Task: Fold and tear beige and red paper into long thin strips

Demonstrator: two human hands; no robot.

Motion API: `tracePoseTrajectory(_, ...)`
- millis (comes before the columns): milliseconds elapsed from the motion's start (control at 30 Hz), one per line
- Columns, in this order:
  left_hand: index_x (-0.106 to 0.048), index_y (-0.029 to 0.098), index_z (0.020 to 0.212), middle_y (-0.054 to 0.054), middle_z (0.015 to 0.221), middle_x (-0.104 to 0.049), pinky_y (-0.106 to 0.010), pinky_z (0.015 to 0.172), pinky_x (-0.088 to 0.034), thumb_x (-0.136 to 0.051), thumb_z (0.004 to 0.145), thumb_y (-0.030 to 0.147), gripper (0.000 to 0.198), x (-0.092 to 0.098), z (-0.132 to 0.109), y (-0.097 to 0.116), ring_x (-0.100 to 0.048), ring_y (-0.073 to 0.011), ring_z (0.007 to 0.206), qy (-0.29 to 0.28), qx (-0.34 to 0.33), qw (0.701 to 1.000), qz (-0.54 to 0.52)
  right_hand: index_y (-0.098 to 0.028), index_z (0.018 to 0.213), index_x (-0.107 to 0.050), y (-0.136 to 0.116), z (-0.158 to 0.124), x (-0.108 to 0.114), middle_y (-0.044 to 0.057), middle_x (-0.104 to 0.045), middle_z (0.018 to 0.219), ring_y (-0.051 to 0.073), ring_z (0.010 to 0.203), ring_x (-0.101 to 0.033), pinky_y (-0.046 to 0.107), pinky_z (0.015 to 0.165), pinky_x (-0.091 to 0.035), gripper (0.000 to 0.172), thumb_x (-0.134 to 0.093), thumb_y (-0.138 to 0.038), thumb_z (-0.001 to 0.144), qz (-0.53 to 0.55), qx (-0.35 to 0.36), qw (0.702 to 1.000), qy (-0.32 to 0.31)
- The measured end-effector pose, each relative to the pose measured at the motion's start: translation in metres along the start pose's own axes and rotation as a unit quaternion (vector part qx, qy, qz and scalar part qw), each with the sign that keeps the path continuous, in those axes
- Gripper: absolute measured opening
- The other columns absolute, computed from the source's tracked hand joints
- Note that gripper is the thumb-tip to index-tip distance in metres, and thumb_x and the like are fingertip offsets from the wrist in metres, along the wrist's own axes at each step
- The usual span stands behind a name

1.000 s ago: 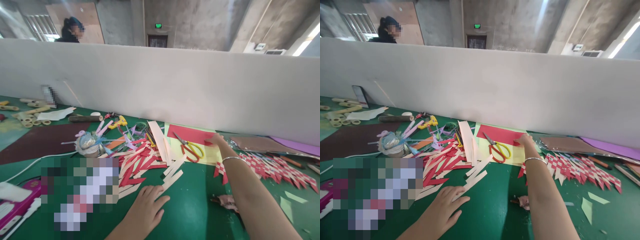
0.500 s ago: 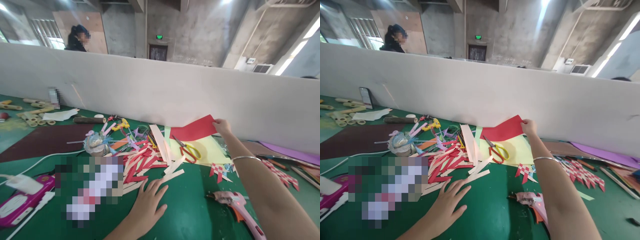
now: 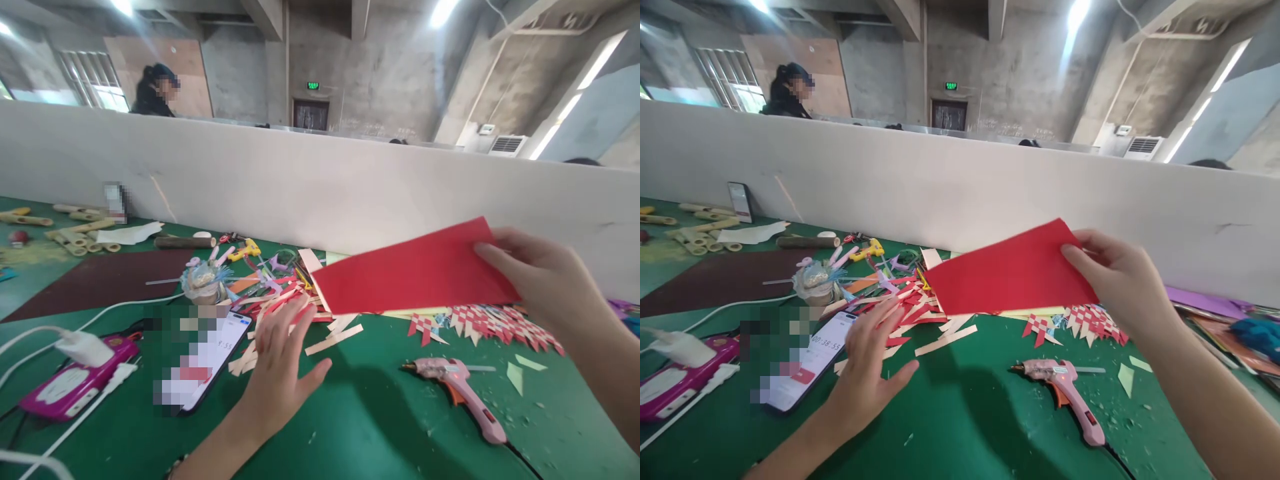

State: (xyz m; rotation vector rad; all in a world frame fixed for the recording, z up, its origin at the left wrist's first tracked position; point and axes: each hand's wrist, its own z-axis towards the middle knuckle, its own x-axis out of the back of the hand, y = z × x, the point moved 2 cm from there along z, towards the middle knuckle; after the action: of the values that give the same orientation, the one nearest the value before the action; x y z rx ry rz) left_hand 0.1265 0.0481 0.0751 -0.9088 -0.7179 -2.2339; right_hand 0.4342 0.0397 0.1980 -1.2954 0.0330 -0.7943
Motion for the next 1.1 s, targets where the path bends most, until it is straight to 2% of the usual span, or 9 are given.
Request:
tracePoseTrajectory(67, -0.019, 0.026, 0.138, -0.01, 0.14, -0.033, -0.046, 0.107, -0.007, -0.033, 0.091, 0.042, 0.052, 0.019, 0.011, 0.003, -0.029, -0.0279, 0.128, -0.006, 0.0, 1.0, -0.027, -0.031, 0.094, -0.064, 0.009, -0.023, 0.004, 0.002, -0.067, 0.079, 0.019, 0.059, -0.061, 0.029, 0.045, -0.05, 0.033, -0.065, -0.049, 0.067, 0.021, -0.035, 0.999, -0.02)
tracePoseTrajectory(133, -0.031, 0.026, 0.134, -0.007, 0.133, -0.044, -0.046, 0.107, -0.004, -0.022, 0.093, 0.043, 0.046, 0.03, 0.021, 0.008, -0.037, -0.025, 0.123, -0.087, 0.011, 0.992, -0.091, -0.032, 0.084, -0.065, 0.019, -0.044, 0.005, 0.002, -0.067, 0.078, 0.02, 0.06, -0.06, 0.028, 0.043, -0.049, 0.025, -0.065, -0.05, 0.066, 0.03, -0.038, 0.999, -0.015)
tracePoseTrajectory(300, -0.059, 0.025, 0.11, -0.002, 0.097, -0.065, -0.036, 0.095, -0.033, -0.019, 0.092, 0.047, 0.048, 0.035, 0.024, 0.021, -0.056, -0.0202, 0.094, -0.279, 0.079, 0.925, -0.246, -0.035, 0.071, -0.061, 0.03, -0.086, 0.0, 0.003, -0.065, 0.083, 0.022, 0.052, -0.058, 0.035, 0.037, -0.047, 0.019, -0.064, -0.052, 0.064, 0.042, -0.022, 0.999, 0.021)
tracePoseTrajectory(433, -0.059, 0.026, 0.11, -0.002, 0.111, -0.062, -0.027, 0.086, -0.04, -0.025, 0.091, 0.047, 0.044, 0.032, 0.014, 0.026, -0.054, -0.0202, 0.102, -0.331, 0.088, 0.887, -0.31, -0.039, 0.076, -0.06, 0.041, -0.101, -0.008, 0.0, -0.062, 0.078, 0.017, 0.033, -0.046, 0.036, 0.025, -0.039, 0.018, -0.062, -0.053, 0.065, 0.11, -0.105, 0.988, -0.024)
tracePoseTrajectory(600, -0.052, 0.028, 0.12, 0.0, 0.122, -0.056, -0.023, 0.087, -0.039, -0.029, 0.091, 0.045, 0.04, 0.029, 0.004, 0.033, -0.051, -0.0182, 0.109, -0.408, 0.071, 0.832, -0.369, -0.038, 0.071, -0.061, 0.058, -0.105, -0.014, 0.001, -0.064, 0.079, 0.022, 0.054, -0.057, 0.033, 0.038, -0.046, 0.018, -0.065, -0.053, 0.063, 0.118, -0.096, 0.988, -0.031)
tracePoseTrajectory(767, -0.055, 0.025, 0.114, 0.0, 0.115, -0.06, -0.021, 0.083, -0.038, -0.038, 0.09, 0.038, 0.032, 0.023, -0.002, 0.036, -0.053, -0.0175, 0.102, -0.411, 0.061, 0.844, -0.34, -0.036, 0.078, -0.06, 0.067, -0.112, -0.024, 0.001, -0.064, 0.077, 0.022, 0.057, -0.058, 0.032, 0.045, -0.048, 0.016, -0.06, -0.051, 0.071, 0.13, -0.11, 0.981, -0.094)
tracePoseTrajectory(900, -0.057, 0.018, 0.08, -0.001, 0.081, -0.062, -0.023, 0.064, -0.036, -0.03, 0.092, 0.036, 0.034, 0.018, 0.001, 0.03, -0.055, -0.016, 0.076, -0.419, 0.082, 0.867, -0.255, -0.033, 0.09, -0.059, 0.067, -0.106, -0.02, 0.004, -0.065, 0.088, 0.025, 0.075, -0.063, 0.033, 0.053, -0.051, 0.022, -0.051, -0.049, 0.078, -0.01, -0.011, 0.983, -0.183)
tracePoseTrajectory(1033, -0.04, 0.017, 0.062, 0.002, 0.06, -0.047, -0.024, 0.054, -0.026, -0.027, 0.092, 0.037, 0.038, 0.011, 0.0, 0.024, -0.044, -0.0122, 0.058, -0.455, 0.05, 0.861, -0.221, -0.029, 0.123, -0.044, 0.042, -0.106, -0.008, 0.007, -0.06, 0.106, 0.025, 0.101, -0.056, 0.038, 0.074, -0.047, 0.038, -0.04, -0.04, 0.086, -0.181, 0.188, 0.965, -0.004)
tracePoseTrajectory(1100, -0.034, 0.017, 0.059, 0.003, 0.056, -0.04, -0.024, 0.051, -0.022, -0.028, 0.092, 0.036, 0.039, 0.006, -0.002, 0.023, -0.039, -0.0105, 0.054, -0.476, 0.024, 0.849, -0.227, -0.026, 0.121, -0.046, 0.025, -0.116, -0.02, 0.008, -0.057, 0.113, 0.024, 0.107, -0.052, 0.037, 0.08, -0.043, 0.035, -0.036, -0.034, 0.089, -0.247, 0.285, 0.926, 0.01)
